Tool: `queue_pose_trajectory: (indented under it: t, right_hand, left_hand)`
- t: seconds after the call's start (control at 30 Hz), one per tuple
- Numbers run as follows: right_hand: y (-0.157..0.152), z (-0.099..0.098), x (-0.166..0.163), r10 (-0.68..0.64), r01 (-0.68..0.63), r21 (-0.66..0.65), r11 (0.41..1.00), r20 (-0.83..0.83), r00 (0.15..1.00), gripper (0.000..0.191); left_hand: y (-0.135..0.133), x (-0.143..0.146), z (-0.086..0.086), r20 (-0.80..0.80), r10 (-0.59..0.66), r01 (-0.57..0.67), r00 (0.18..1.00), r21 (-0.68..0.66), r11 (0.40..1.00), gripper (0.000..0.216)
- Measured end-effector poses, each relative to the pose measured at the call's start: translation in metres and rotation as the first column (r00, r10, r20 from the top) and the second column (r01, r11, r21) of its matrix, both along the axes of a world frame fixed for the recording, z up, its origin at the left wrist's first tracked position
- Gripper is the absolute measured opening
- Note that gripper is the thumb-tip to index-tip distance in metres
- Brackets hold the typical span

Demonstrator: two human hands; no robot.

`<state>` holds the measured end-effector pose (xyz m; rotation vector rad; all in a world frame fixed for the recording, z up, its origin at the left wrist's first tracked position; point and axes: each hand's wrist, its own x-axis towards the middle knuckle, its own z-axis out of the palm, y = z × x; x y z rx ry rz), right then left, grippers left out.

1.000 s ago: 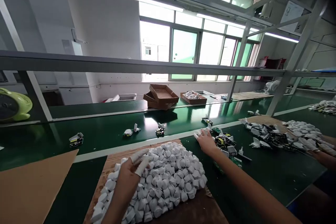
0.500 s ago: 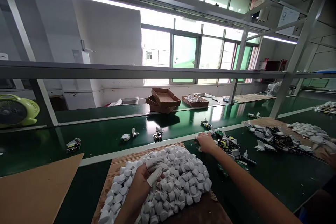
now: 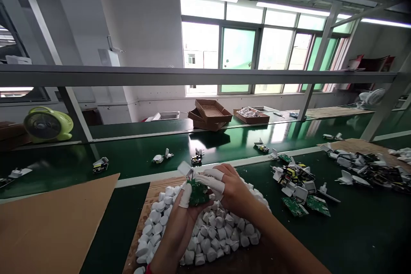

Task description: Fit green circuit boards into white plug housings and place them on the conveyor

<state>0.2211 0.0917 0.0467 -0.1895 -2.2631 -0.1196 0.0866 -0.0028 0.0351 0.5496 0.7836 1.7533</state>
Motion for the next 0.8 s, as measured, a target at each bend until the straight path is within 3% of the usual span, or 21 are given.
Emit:
queue_pose_trajectory:
  t: [0.13,0.23,0.33,0.43,0.6,0.8]
  right_hand:
    - [-0.006,-0.017,0.001,-0.057,0.000,-0.279,0.960,-0.195,0.979,0.042]
    - [-0.008,-0.028,0.005,-0.104,0.074,-0.394,0.916,-0.056,0.993,0.024]
    - [-0.011,-0.034,0.006,-0.154,0.215,-0.356,0.909,0.191,0.969,0.015]
    - [-0.019,-0.034,0.002,-0.180,0.278,-0.317,0.907,0.305,0.935,0.010]
    - [-0.042,-0.035,-0.013,-0.064,0.187,-0.281,0.941,0.397,0.915,0.013]
    - [-0.059,-0.046,-0.030,0.059,0.050,-0.159,0.986,0.612,0.788,0.021]
  left_hand:
    - [0.001,-0.010,0.014,0.117,0.119,-0.108,0.986,-0.097,0.989,0.043]
    - [0.001,-0.021,0.023,0.261,0.213,-0.200,0.942,-0.075,0.977,0.045]
    - [0.000,-0.029,0.026,0.346,0.307,-0.307,0.887,-0.055,0.950,0.044]
    - [0.001,-0.030,0.026,0.390,0.352,-0.344,0.851,-0.093,0.934,0.043]
    - [0.002,-0.026,0.028,0.429,0.364,-0.327,0.826,-0.161,0.931,0.045]
    - [0.004,-0.028,0.025,0.465,0.326,-0.305,0.823,-0.122,0.945,0.045]
